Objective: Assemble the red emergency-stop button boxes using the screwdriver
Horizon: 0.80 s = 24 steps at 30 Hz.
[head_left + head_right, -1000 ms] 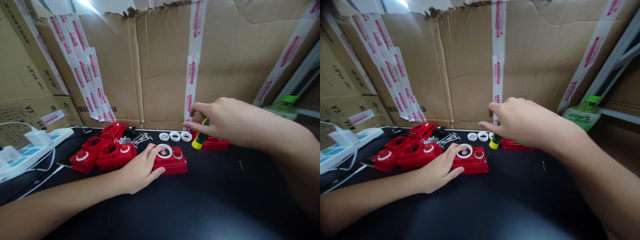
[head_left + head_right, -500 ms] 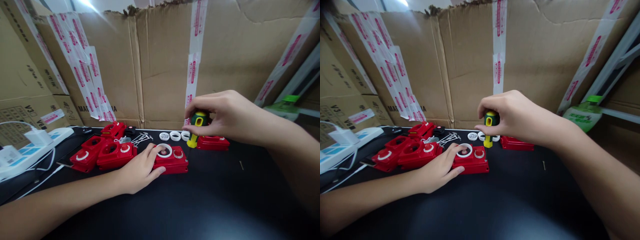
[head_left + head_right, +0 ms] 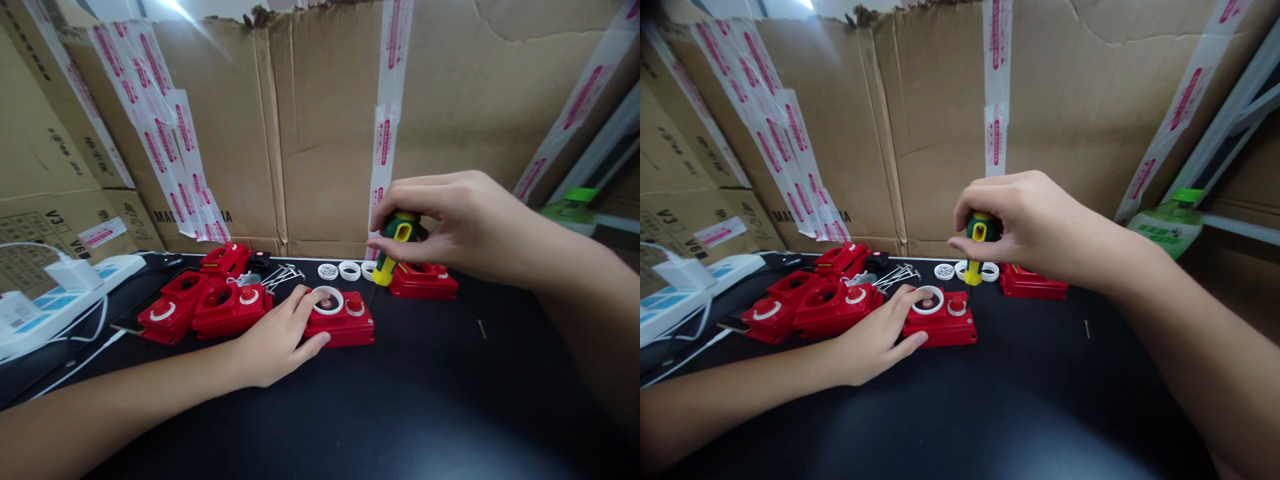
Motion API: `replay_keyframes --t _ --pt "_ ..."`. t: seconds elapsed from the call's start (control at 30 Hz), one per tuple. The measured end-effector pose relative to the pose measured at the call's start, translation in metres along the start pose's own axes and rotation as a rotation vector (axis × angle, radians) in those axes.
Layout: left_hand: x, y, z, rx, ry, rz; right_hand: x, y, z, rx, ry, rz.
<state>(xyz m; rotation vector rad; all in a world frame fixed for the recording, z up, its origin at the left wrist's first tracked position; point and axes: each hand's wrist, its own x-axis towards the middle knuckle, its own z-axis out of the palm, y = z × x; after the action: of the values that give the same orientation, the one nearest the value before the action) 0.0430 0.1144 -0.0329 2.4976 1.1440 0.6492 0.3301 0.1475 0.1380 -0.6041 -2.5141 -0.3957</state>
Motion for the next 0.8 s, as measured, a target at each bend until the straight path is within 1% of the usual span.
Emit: replay_keyframes --t 0.07,0.13,0.2,0.3,0.37,0.47,0.6,0.7,0.8 --pt "0.0 0.0 0.0 -0.001 0.001 0.005 0.001 0.003 -0.002 0.028 -0.045 0.044" --pt "-0.001 0.0 0.0 -0.007 0.004 0.005 0.003 0.005 -0.002 0.076 -0.146 0.131" --pt "-0.001 0.0 0.0 -0.025 0.008 0.01 0.002 0.007 0.002 0.167 -0.316 0.223" --pt "-0.001 -0.001 0.0 -0.065 0.021 0.028 -0.008 0.01 0.016 0.265 -0.58 0.314" --pt "-0.001 -0.002 0.0 -0.08 0.033 0.032 -0.021 0.01 0.027 0.234 -0.66 0.38" --pt "-0.002 -0.001 0.001 -0.086 0.045 0.022 -0.045 0.005 0.041 0.259 -0.687 0.494" --pt "-0.002 0.0 0.0 -0.092 0.039 0.005 -0.068 0.002 0.058 0.301 -0.669 0.585" --pt "-0.002 0.0 0.0 -0.089 0.029 0.002 -0.079 0.01 0.073 0.327 -0.636 0.626" --pt "-0.003 -0.001 0.0 -0.089 0.032 0.006 -0.091 0.022 0.09 0.341 -0.609 0.636"
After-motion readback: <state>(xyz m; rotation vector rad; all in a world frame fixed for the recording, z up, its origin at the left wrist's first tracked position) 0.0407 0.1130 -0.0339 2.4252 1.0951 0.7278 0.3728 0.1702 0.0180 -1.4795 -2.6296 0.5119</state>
